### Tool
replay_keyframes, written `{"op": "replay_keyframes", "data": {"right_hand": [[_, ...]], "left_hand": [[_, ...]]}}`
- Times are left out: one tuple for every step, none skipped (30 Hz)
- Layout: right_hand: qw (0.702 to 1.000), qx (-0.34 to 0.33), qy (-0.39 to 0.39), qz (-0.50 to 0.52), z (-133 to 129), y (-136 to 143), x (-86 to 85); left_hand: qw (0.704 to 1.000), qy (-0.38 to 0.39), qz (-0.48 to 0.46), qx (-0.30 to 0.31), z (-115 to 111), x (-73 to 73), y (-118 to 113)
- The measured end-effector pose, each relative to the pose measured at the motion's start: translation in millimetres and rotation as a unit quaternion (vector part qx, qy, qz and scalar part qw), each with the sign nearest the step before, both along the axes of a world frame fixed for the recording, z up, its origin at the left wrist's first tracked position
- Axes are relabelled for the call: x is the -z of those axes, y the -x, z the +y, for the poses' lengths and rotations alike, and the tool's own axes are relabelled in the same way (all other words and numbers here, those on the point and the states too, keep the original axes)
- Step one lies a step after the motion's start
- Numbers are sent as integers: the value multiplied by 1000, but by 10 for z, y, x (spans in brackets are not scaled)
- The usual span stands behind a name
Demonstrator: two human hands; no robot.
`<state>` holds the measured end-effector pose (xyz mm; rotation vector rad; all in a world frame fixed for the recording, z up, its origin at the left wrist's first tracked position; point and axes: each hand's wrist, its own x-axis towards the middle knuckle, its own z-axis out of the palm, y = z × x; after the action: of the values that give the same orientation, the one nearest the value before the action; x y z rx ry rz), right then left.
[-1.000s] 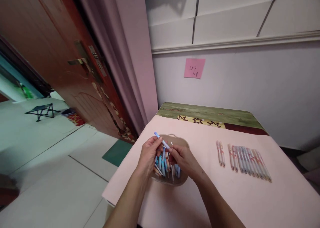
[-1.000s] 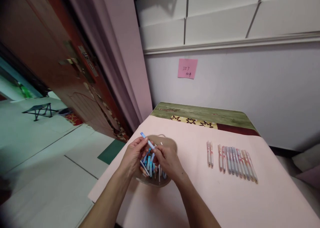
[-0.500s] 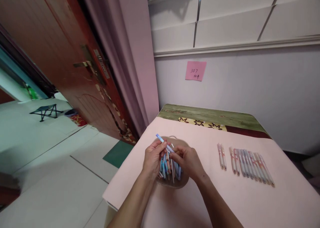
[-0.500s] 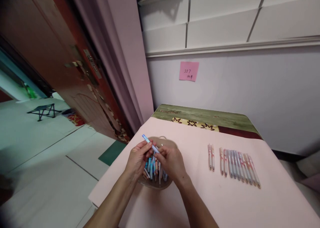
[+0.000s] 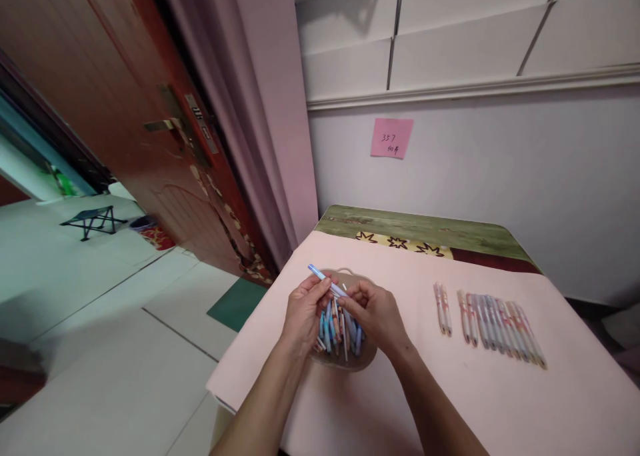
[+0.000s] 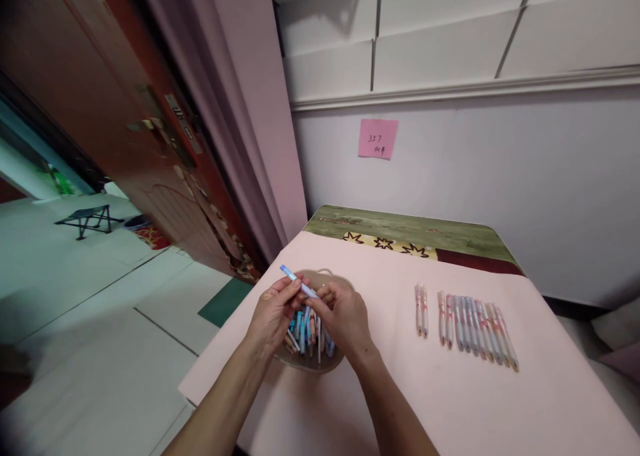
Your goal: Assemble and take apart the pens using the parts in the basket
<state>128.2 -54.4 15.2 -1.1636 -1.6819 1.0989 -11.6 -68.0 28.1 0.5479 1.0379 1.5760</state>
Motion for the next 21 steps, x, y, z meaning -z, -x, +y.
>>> {"op": "replay_keyframes", "data": {"right_hand": [[1000, 14, -13, -11, -8, 0, -14], [999, 18, -23, -19, -13, 1, -28], [999, 8, -26, -22, -16, 2, -42], [1000, -13, -16, -18, -16, 3, -52], [999, -41, 6, -8, -15, 4, -59], [997, -69, 34, 5, -12, 3, -63], [994, -90, 56, 16, -9, 0, -63], [993, -96, 65, 21, -8, -6, -63], [995, -85, 56, 15, -9, -14, -62], [998, -62, 33, 0, -13, -22, -63], [999, -36, 5, -23, -20, -29, -67], [999, -10, -19, -50, -30, -34, -75], [996, 14, -37, -75, -41, -36, -85], [994, 33, -48, -98, -54, -35, -99], [990, 48, -56, -116, -66, -31, -115], [988, 60, -63, -131, -77, -26, -131], [985, 68, -67, -143, -85, -21, -146], [984, 71, -69, -150, -90, -19, -158], [984, 68, -70, -151, -90, -20, -166], [985, 58, -70, -145, -85, -25, -168], [988, 41, -68, -132, -75, -34, -164]], "left_hand": [[1000, 0, -2, -4, -1, -3, -2], [1000, 0, -4, -7, -3, -10, -6], [1000, -1, -5, -9, -7, -19, -11], [1000, -2, -5, -10, -14, -30, -18], [1000, -4, -4, -9, -23, -40, -27], [1000, -6, -3, -8, -34, -48, -36], [1000, -8, -3, -6, -45, -52, -45], [1000, -8, -4, -5, -57, -50, -54], [1000, -6, -6, -6, -66, -43, -61], [1000, -3, -10, -8, -74, -30, -67], [1000, 1, -15, -13, -78, -13, -72], [1000, 5, -20, -20, -80, 7, -76], [999, 7, -23, -27, -79, 28, -79], [999, 7, -26, -34, -76, 48, -82], [999, 4, -27, -39, -73, 66, -85], [999, 1, -28, -43, -69, 80, -87], [999, -3, -29, -46, -67, 89, -88], [998, -6, -32, -46, -66, 94, -89], [998, -10, -36, -45, -66, 95, -89], [998, -13, -39, -42, -67, 91, -88], [998, -15, -41, -40, -69, 84, -87]]}}
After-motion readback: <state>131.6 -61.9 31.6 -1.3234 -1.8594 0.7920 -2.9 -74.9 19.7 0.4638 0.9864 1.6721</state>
